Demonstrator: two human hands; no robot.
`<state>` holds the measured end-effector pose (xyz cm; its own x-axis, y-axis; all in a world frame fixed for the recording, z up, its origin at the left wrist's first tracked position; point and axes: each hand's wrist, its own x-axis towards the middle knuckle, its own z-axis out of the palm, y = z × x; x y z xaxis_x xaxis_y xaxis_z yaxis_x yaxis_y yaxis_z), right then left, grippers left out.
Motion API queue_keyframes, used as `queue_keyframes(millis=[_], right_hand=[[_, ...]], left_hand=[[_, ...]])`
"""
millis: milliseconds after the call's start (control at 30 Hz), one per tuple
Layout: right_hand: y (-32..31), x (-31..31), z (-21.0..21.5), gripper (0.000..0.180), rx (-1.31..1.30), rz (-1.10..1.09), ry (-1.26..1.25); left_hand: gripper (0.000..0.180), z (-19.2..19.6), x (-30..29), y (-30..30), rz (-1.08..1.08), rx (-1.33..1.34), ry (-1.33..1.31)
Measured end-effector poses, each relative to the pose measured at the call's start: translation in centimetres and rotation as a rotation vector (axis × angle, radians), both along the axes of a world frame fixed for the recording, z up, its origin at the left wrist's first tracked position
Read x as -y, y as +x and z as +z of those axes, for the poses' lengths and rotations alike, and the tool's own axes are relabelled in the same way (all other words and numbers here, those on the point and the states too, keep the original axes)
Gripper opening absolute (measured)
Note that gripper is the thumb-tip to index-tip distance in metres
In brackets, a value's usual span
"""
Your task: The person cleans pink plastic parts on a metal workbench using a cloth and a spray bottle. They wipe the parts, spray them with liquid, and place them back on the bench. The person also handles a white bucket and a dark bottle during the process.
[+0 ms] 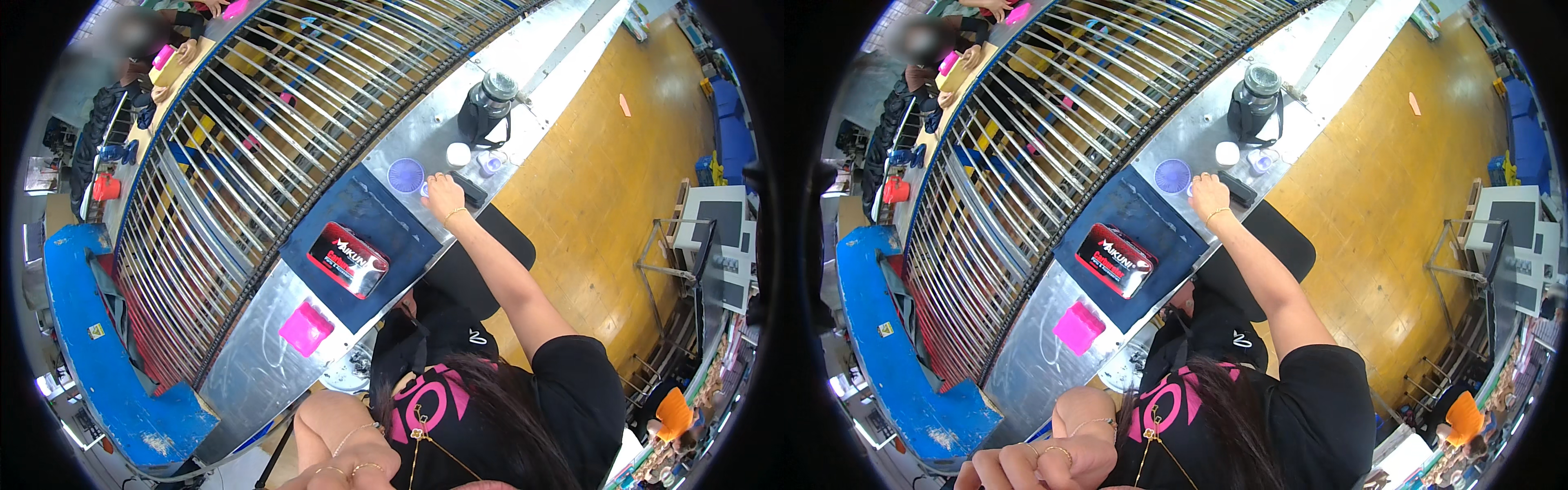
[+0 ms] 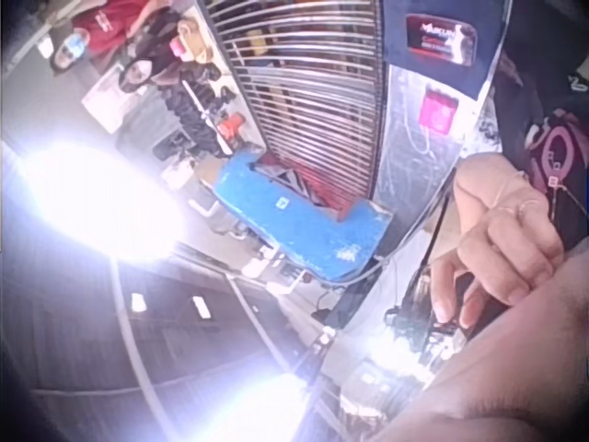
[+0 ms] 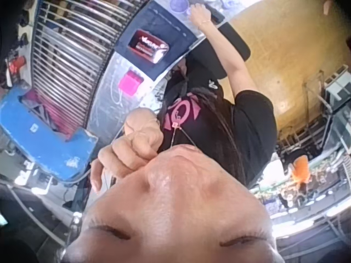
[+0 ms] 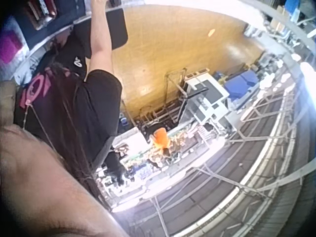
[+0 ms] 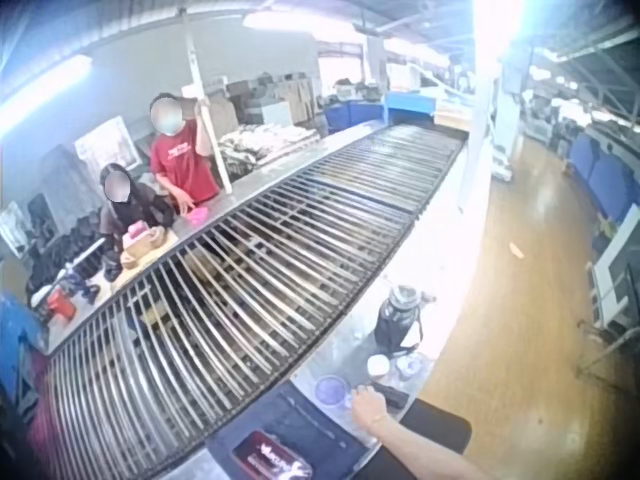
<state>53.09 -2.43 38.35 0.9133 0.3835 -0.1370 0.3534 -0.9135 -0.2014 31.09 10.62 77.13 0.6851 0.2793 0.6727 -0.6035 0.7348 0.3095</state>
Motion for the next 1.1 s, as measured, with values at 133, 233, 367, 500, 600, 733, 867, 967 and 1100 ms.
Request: queue_keyframes(millis=[133, 233, 367, 500, 600, 733, 867, 967, 1100], right_hand=[[-0.3, 0.4, 3.0, 0.047, -0.233, -0.259, 0.320], [0.5, 5.5, 1.7, 0.062, -0.146, -0.519, 0.803], [3.7, 11.5, 1.0, 0.046, -0.073, -0.930, 1.287], [5.3, 13.9, 1.2, 0.034, 0.006, -1.176, 1.292], [5.6, 15.9, -0.8, 0.028, 0.113, -1.225, 1.227], [6.2, 19.7, -4.6, 0.023, 0.268, -1.227, 0.980], [7.0, 19.1, -4.9, 0.024, 0.252, -1.064, 0.631], [8.3, 18.6, -4.7, 0.031, 0.287, -0.966, 0.459], [10.2, 18.3, -4.9, 0.036, 0.214, -1.156, 0.460]], left_hand=[[0.048, -0.2, -0.2, 0.1, -0.003, -0.033, 0.047], [0.048, -0.4, -0.1, 0.6, 0.028, -0.056, 0.054], [0.048, -0.7, -0.1, 0.8, 0.034, -0.061, 0.073], [0.047, -0.7, 0.1, 1.0, 0.082, -0.088, 0.118], [0.046, -0.9, -0.3, 1.2, 0.092, -0.112, 0.174], [0.045, -2.0, 0.2, 1.7, 0.236, -0.029, 0.162], [0.043, -2.8, 0.5, 1.8, 0.302, -0.056, 0.180], [0.042, -2.1, 0.1, 1.6, 0.218, -0.173, 0.244], [0.042, -1.5, -0.1, 1.5, 0.164, -0.287, 0.301]])
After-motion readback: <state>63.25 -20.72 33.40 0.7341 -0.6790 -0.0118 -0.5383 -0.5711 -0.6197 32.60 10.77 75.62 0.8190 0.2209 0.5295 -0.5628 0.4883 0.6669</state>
